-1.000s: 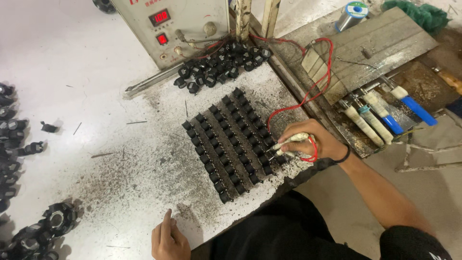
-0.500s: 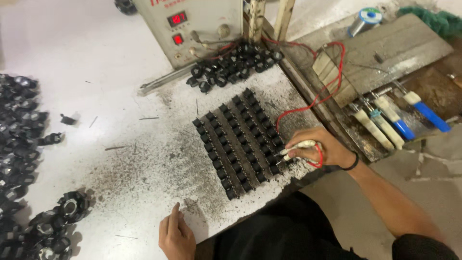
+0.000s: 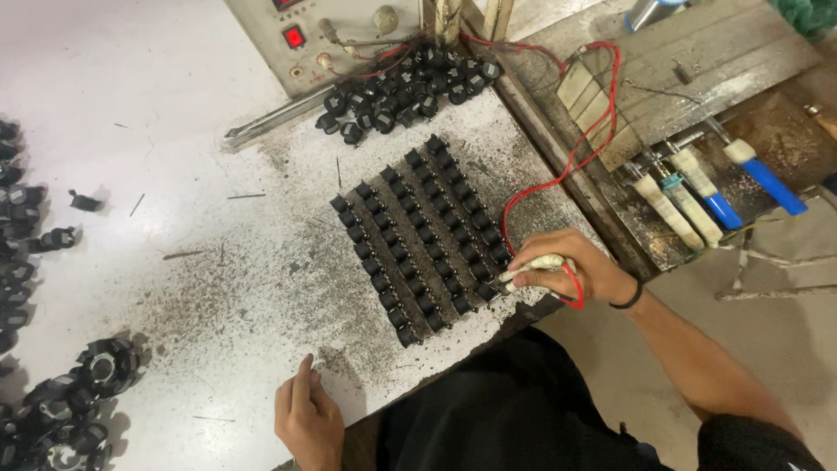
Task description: The person tests small black electronic components one at a time using a probe tester connected to a bench machine, then arranges the tested components in rows on the workbench and transfers some into a tray. Near the end, the person solders the contacts of the rowed components with a soldering iron, producing smoke.
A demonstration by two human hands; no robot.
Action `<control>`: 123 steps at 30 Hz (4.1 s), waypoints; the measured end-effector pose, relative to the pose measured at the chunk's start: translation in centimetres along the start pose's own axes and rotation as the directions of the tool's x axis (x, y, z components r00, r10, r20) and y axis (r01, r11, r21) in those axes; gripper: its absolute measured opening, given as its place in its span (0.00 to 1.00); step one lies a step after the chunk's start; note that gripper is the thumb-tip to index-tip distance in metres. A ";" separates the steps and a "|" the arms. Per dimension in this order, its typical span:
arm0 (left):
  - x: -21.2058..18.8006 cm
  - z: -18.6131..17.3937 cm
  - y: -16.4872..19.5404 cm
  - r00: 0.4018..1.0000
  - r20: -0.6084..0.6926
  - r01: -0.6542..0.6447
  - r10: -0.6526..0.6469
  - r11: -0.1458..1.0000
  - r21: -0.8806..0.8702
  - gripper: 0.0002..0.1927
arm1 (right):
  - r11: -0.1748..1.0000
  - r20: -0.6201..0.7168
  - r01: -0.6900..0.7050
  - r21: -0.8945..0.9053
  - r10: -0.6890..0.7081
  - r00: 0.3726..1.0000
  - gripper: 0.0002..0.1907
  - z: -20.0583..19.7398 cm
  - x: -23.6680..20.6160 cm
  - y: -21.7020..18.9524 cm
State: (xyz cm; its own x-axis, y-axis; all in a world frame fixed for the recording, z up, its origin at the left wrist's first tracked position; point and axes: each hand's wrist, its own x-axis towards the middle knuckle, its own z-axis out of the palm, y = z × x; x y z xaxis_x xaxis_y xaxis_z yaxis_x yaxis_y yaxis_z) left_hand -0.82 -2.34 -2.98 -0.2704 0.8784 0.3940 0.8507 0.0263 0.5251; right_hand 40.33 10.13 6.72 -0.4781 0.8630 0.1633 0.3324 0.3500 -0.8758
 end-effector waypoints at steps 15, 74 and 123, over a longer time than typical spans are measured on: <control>0.7 0.7 -0.2 0.998 -0.070 -0.009 0.007 1.000 -0.026 0.17 | 0.981 0.117 0.103 -0.166 -0.084 0.990 0.13 2.3 2.7 1.0; -0.2 2.0 -1.9 0.997 -0.068 0.023 -0.024 1.000 -0.020 0.15 | 0.991 -0.004 0.044 -0.125 -0.044 0.999 0.11 1.8 9.3 6.2; 0.4 0.9 -0.4 0.992 -0.024 0.124 -0.126 0.989 -0.087 0.04 | 0.985 0.000 0.042 -0.167 -0.042 0.999 0.11 0.0 17.4 8.8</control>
State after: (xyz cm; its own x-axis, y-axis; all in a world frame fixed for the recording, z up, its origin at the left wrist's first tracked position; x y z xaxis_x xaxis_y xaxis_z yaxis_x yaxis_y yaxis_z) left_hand -0.88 -1.51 -3.74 -0.3866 0.8562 0.3427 0.7683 0.0934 0.6332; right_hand 34.97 28.20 1.84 -0.4917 0.8474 0.2001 0.4437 0.4416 -0.7799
